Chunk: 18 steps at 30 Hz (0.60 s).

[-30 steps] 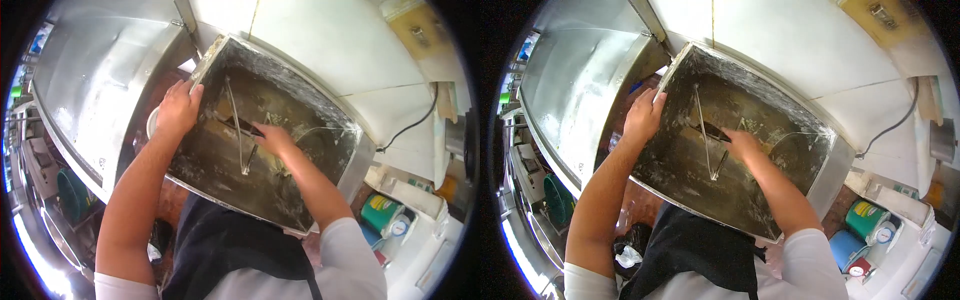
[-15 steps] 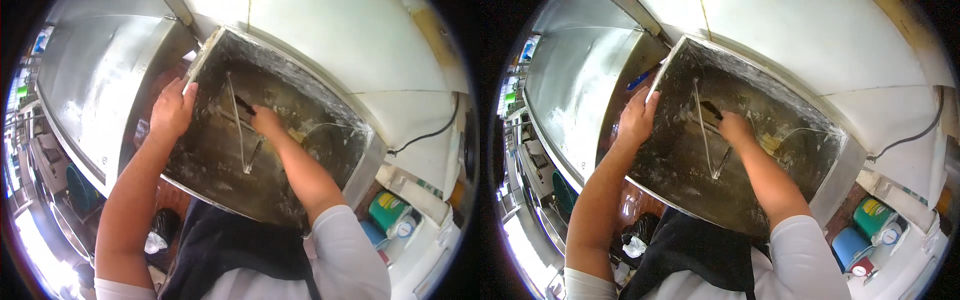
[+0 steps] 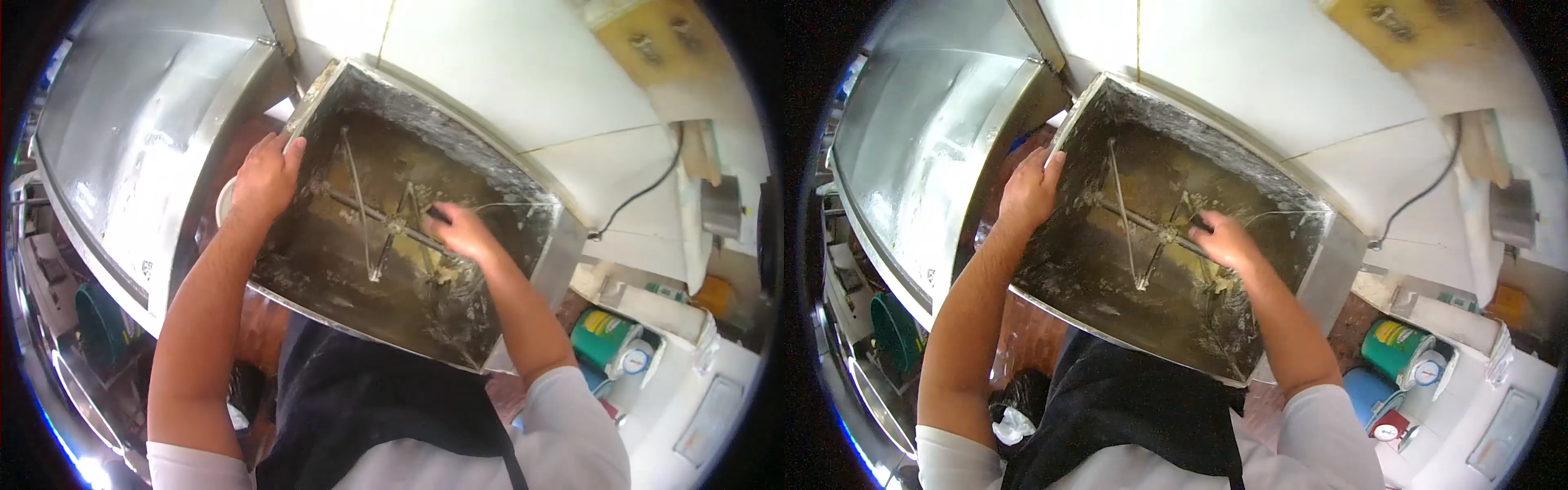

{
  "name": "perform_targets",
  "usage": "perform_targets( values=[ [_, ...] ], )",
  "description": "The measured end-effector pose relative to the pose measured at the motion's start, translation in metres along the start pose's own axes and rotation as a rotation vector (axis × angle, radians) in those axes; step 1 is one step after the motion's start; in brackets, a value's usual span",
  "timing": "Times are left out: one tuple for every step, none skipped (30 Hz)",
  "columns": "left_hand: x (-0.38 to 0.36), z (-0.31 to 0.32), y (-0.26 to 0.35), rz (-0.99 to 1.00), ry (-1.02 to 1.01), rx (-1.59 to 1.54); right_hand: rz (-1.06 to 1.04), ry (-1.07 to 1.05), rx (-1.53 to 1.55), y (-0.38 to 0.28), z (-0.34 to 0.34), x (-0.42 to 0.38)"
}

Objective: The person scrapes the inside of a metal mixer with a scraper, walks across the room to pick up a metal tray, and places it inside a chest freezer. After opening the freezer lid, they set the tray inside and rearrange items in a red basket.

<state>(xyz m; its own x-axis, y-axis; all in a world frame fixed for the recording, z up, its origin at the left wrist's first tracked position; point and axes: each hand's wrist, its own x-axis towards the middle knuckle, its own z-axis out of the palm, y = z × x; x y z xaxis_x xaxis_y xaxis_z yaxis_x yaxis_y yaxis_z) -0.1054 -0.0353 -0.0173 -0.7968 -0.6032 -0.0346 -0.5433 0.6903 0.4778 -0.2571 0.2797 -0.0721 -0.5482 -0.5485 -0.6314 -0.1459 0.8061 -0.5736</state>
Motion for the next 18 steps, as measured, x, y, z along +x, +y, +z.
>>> perform_targets(
  values=[
    [0.000, 0.001, -0.001, 0.010, 0.002, -0.022, -0.077, 0.045, 0.010, -0.004, 0.005, -0.017],
    [0.001, 0.001, -0.001, 0.024, 0.016, -0.038, -0.006, 0.039, -0.002, -0.010, 0.008, -0.032],
    [0.001, -0.001, 0.000, 0.014, -0.004, -0.048, -0.019, 0.088, 0.087, -0.018, 0.013, -0.049],
    [0.000, -0.003, 0.000, 0.003, -0.025, -0.053, -0.035, 0.134, 0.179, -0.022, 0.020, -0.064],
    [-0.001, 0.001, -0.003, 0.018, -0.012, -0.059, -0.042, 0.153, 0.175, -0.022, 0.030, -0.075],
    [-0.002, 0.006, -0.008, 0.083, 0.104, -0.045, -0.035, 0.213, 0.336, -0.019, 0.040, -0.084],
    [-0.003, 0.003, -0.004, 0.150, 0.222, -0.029, -0.033, 0.272, 0.500, -0.022, 0.048, -0.094],
    [-0.012, -0.002, -0.002, 0.270, 0.300, -0.102, -0.049, 0.291, 0.504, -0.027, 0.054, -0.107],
    [-0.029, -0.012, 0.008, 0.397, 0.377, -0.175, -0.110, 0.352, 0.534, -0.039, 0.055, -0.123],
    [-0.055, -0.021, 0.023, 0.390, 0.313, -0.294, -0.167, 0.421, 0.568, -0.049, 0.056, -0.134],
    [-0.086, -0.014, 0.033, 0.322, 0.194, -0.581, -0.255, 0.493, 0.456, -0.051, 0.059, -0.142],
    [-0.116, -0.013, 0.047, 0.304, 0.078, -0.718, -0.325, 0.559, 0.339, -0.052, 0.063, -0.152],
    [-0.141, -0.018, 0.059, 0.259, -0.152, -0.850, -0.383, 0.592, 0.280, -0.063, 0.062, -0.163],
    [-0.160, -0.011, 0.069, 0.052, -0.436, -1.064, -0.366, 0.619, 0.283, -0.071, 0.066, -0.172],
    [-0.171, -0.010, 0.079, -0.207, -0.717, -1.250, -0.417, 0.529, 0.239, -0.079, 0.069, -0.178],
    [-0.178, -0.010, 0.097, -0.265, -0.759, -1.295, -0.468, 0.440, 0.193, -0.084, 0.073, -0.181],
    [-0.180, 0.002, 0.097, -0.213, -0.695, -1.298, -0.456, 0.471, 0.192, -0.087, 0.076, -0.182],
    [-0.181, 0.016, 0.097, -0.161, -0.636, -1.305, -0.554, 0.488, 0.141, -0.088, 0.078, -0.185]
  ],
)
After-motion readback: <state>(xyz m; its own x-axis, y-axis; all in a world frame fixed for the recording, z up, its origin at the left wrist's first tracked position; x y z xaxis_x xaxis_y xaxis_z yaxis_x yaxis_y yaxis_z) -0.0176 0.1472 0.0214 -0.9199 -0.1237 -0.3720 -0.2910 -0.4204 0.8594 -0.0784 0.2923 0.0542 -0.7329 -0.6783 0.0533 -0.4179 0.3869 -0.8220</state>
